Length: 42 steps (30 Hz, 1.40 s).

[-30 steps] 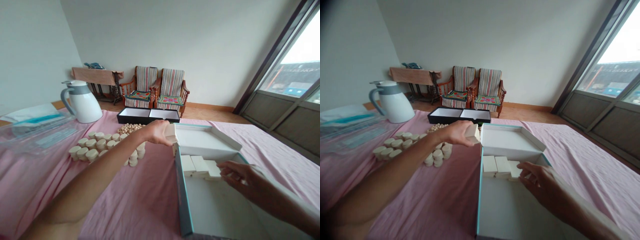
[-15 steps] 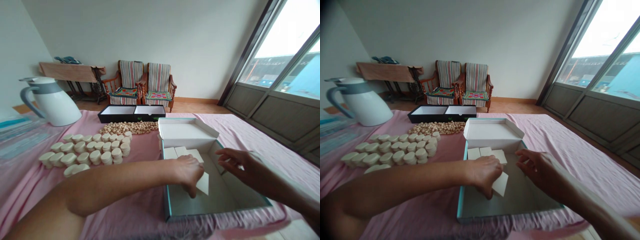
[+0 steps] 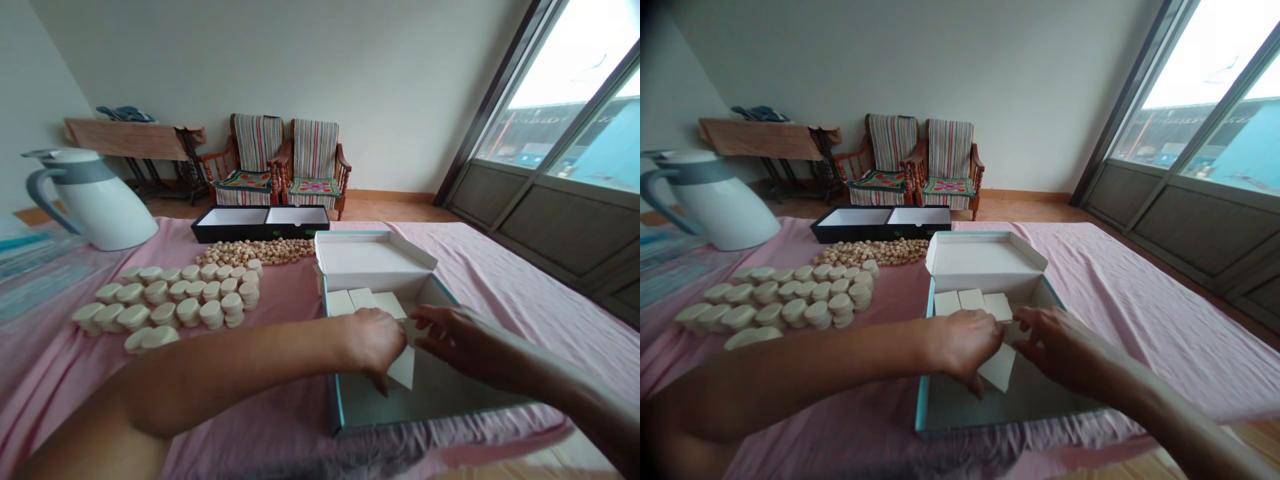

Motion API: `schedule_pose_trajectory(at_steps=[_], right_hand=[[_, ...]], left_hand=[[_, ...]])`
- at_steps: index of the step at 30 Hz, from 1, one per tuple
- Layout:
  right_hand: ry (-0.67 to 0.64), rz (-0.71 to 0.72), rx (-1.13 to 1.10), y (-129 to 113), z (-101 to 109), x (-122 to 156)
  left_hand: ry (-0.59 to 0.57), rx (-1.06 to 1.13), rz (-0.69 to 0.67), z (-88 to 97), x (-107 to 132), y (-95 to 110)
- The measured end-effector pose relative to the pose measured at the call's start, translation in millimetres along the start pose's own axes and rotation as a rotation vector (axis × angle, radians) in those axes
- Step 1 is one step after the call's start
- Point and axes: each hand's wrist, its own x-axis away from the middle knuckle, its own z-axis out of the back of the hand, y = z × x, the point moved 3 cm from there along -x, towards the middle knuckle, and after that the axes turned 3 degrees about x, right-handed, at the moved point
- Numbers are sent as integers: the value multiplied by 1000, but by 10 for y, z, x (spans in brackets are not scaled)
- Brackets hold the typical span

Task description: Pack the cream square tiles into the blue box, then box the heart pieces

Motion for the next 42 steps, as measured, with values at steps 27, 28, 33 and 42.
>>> schedule_pose_trajectory(at_steps=[27, 28, 33, 42], right_hand=[[-285, 153, 101, -630, -363, -139], [-269, 150, 107, -595, -283, -116], [-151, 30, 142, -245, 236, -152], [-247, 67, 370, 288, -135, -471]], left_hand=[[981, 703, 642, -871, 1432, -1004], [985, 701, 643, -883, 1436, -1010], [968, 712, 640, -891, 1432, -1006], [901, 711, 632, -898, 1411, -939]])
